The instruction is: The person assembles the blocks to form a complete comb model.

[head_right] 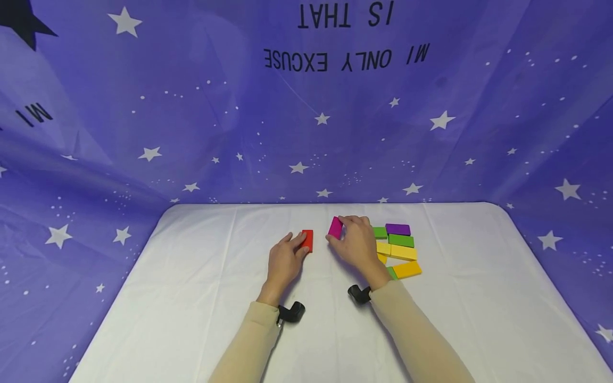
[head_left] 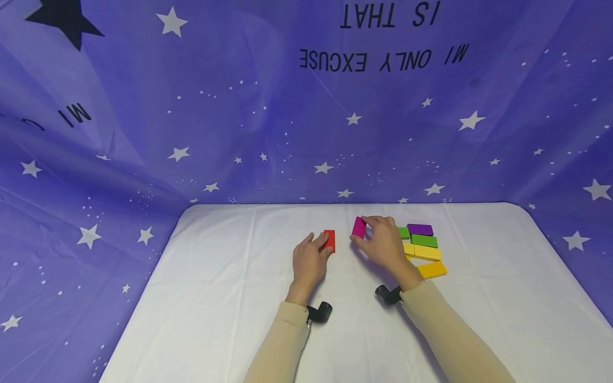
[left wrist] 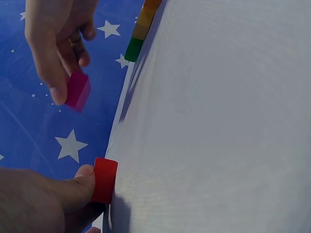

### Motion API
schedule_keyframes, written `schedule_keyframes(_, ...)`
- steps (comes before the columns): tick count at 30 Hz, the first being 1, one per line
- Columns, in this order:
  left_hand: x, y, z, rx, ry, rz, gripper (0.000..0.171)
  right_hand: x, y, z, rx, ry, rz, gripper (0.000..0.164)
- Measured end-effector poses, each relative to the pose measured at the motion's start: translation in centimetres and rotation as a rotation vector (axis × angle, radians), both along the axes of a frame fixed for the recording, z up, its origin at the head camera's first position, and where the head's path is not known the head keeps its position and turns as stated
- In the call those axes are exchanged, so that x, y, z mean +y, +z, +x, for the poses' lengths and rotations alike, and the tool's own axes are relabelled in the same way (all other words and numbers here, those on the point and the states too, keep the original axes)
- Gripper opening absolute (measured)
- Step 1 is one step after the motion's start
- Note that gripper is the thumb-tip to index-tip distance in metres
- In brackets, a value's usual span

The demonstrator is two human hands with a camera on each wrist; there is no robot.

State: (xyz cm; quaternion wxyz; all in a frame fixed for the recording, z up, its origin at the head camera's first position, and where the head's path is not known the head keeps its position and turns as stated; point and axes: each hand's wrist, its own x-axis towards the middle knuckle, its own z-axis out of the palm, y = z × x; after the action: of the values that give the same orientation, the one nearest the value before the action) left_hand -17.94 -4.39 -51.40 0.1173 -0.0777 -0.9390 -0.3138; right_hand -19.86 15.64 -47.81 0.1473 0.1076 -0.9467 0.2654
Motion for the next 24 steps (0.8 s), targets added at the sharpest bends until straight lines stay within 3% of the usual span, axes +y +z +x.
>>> schedule_keyframes(24,0.0,-0.3,-0.3,0.005,0.003,-0.004,0.040,-2.9,-0.6,-3.3,-0.067,0.014,-0.023,0.062)
